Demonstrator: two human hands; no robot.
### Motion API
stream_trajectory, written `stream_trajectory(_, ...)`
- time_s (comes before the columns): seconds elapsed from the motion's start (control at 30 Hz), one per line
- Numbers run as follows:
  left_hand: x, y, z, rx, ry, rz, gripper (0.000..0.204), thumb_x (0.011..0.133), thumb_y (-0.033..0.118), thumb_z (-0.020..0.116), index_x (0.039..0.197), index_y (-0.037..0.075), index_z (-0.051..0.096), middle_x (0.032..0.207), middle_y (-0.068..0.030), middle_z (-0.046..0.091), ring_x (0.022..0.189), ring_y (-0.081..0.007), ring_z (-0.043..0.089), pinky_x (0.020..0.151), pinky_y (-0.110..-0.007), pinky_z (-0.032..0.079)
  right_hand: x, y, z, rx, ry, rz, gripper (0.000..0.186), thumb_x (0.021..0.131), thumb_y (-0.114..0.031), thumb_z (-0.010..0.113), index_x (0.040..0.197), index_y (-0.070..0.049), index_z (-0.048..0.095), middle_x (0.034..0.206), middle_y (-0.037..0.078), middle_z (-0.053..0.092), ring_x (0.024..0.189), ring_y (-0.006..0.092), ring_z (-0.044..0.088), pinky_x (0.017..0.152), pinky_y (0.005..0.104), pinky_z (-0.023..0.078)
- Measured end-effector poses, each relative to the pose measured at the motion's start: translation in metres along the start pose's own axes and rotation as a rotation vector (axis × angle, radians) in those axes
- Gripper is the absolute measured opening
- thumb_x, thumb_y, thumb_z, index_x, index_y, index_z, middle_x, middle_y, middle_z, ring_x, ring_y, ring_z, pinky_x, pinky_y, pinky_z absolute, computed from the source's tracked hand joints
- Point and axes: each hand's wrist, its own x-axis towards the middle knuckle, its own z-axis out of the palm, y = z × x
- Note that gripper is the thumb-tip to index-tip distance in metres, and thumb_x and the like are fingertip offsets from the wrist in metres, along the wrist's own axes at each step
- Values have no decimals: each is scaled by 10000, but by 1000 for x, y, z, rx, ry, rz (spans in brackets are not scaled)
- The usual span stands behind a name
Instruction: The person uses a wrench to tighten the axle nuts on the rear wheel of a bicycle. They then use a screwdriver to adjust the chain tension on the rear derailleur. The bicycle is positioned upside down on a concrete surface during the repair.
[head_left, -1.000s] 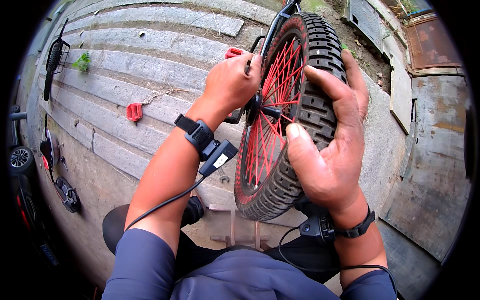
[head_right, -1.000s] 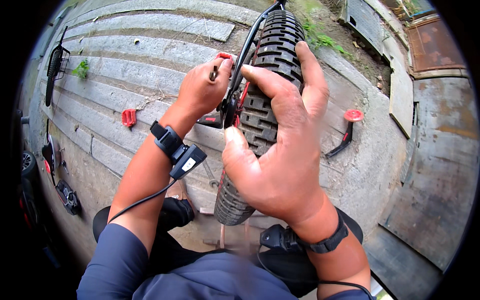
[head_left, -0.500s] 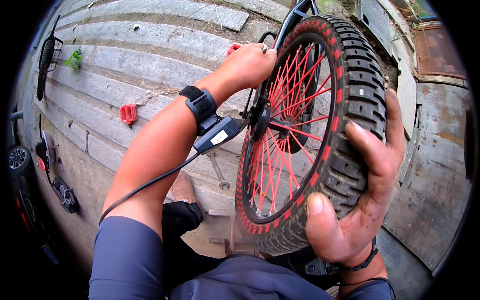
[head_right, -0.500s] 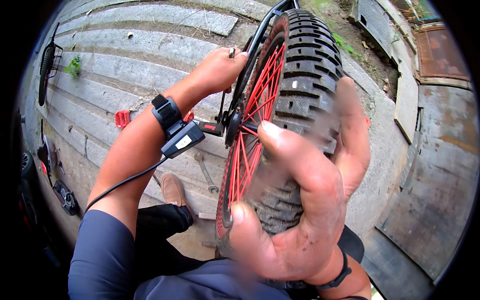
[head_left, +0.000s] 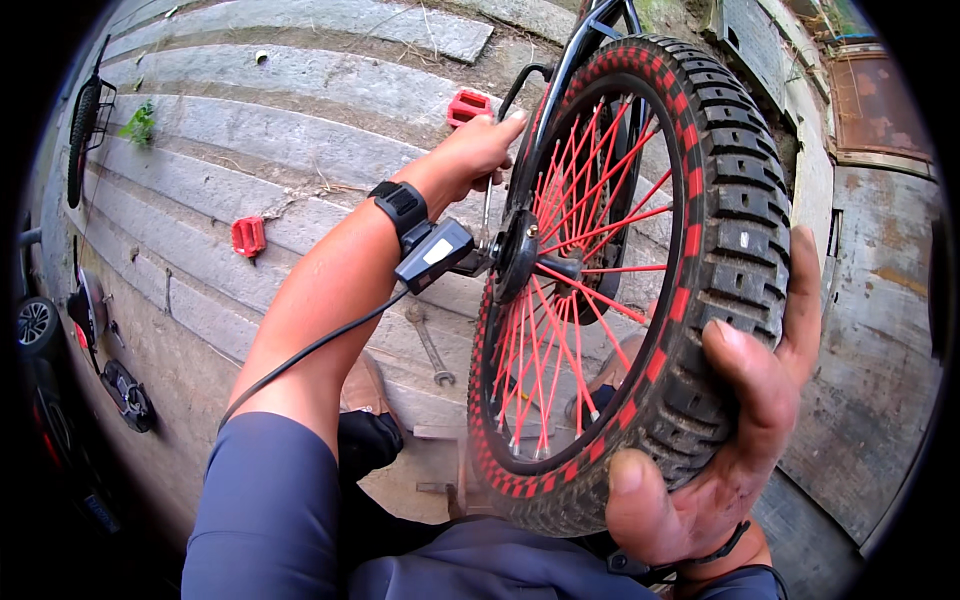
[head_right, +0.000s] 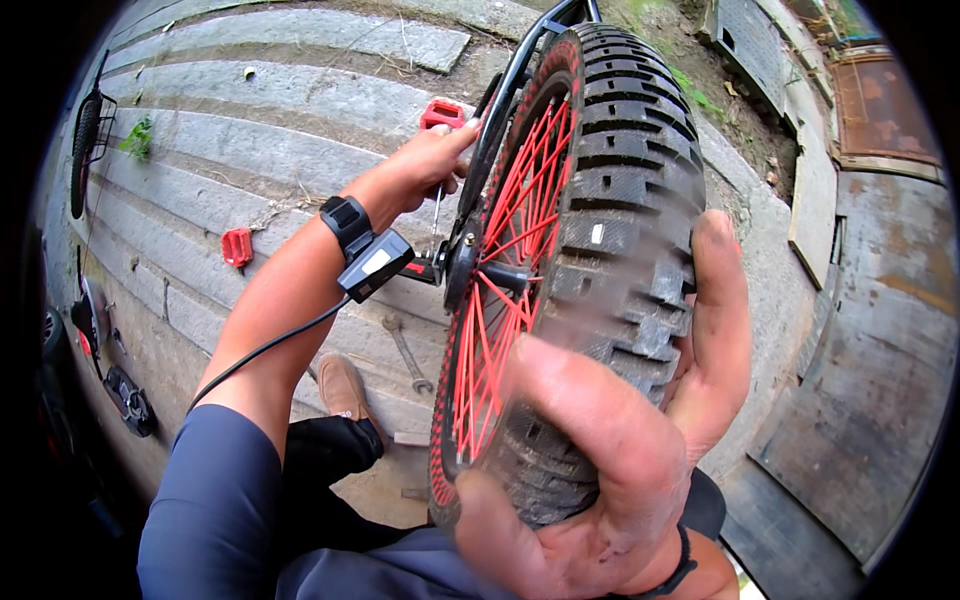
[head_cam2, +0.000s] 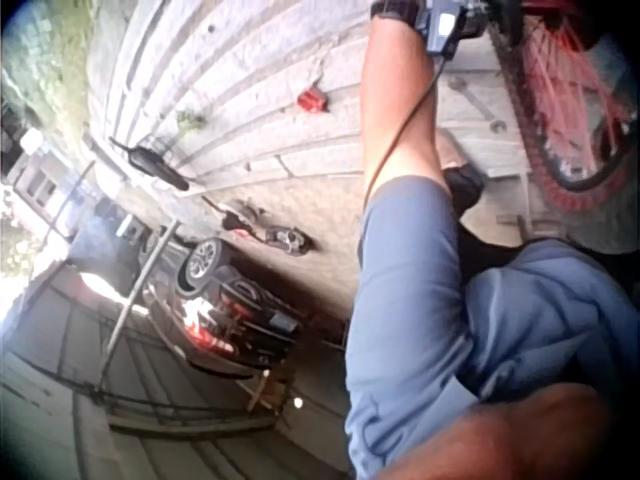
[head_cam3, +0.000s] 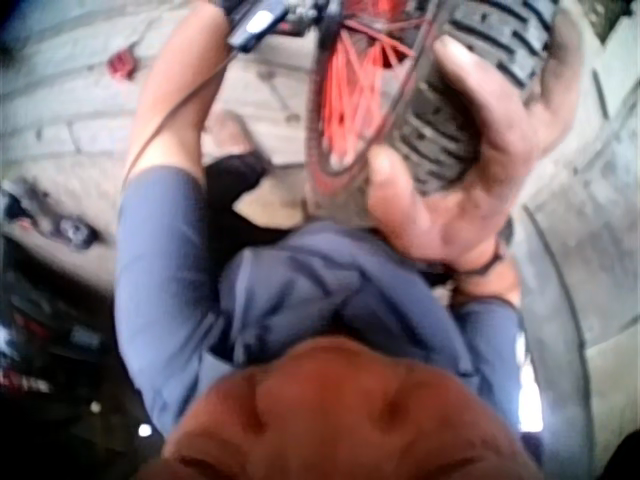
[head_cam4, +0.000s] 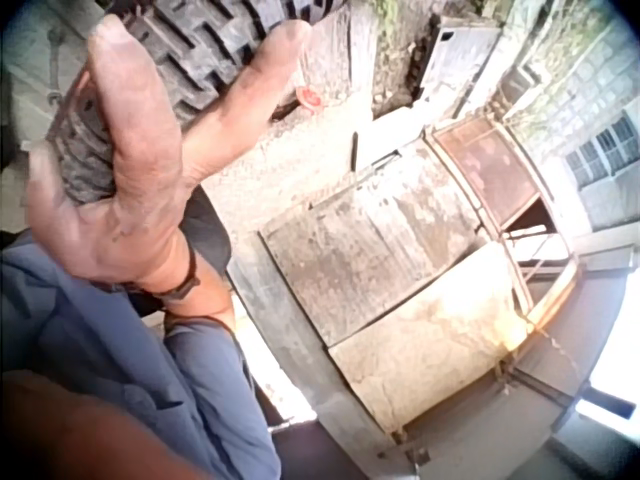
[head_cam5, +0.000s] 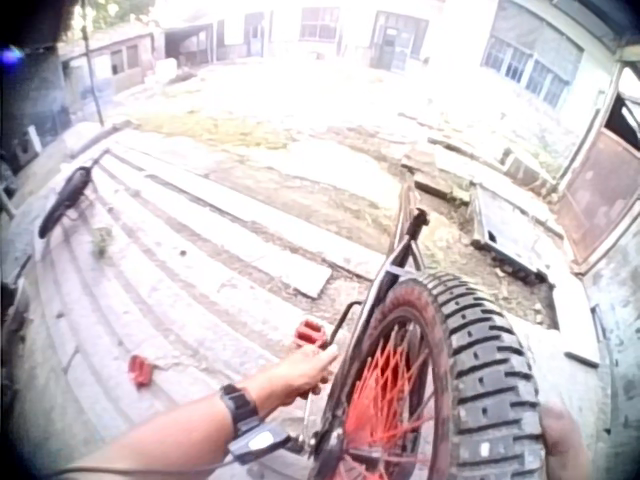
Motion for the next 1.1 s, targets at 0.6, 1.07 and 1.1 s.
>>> stream_trajectory(0.6,-33,-120,-12,44,278,25,280,928,93,477,1116,0,661,811,-46,671,687,-93,549,600,-253,427,-2,7,3,60,72,24,677,803,-423,688,1354,-106,453,1503,353,239,1385,425,366,1135,508,311)
stream_trajectory(1.07,-123,-182,30,-160,608,164,259,939,88,491,1128,-23,628,876,-78,655,794,-150,612,750,-280,500,3,2,8,15,145,-13,563,721,-149,660,1266,-29,580,1496,293,312,1381,347,383,1117,421,335)
stream_trajectory(1.1,-136,-182,37,-170,604,168,252,946,93,489,1136,-17,612,842,-64,638,743,-133,596,699,-271,492,4,-1,9,30,163,-17,547,722,-134,663,1254,-32,592,1485,294,327,1387,351,375,1121,422,326)
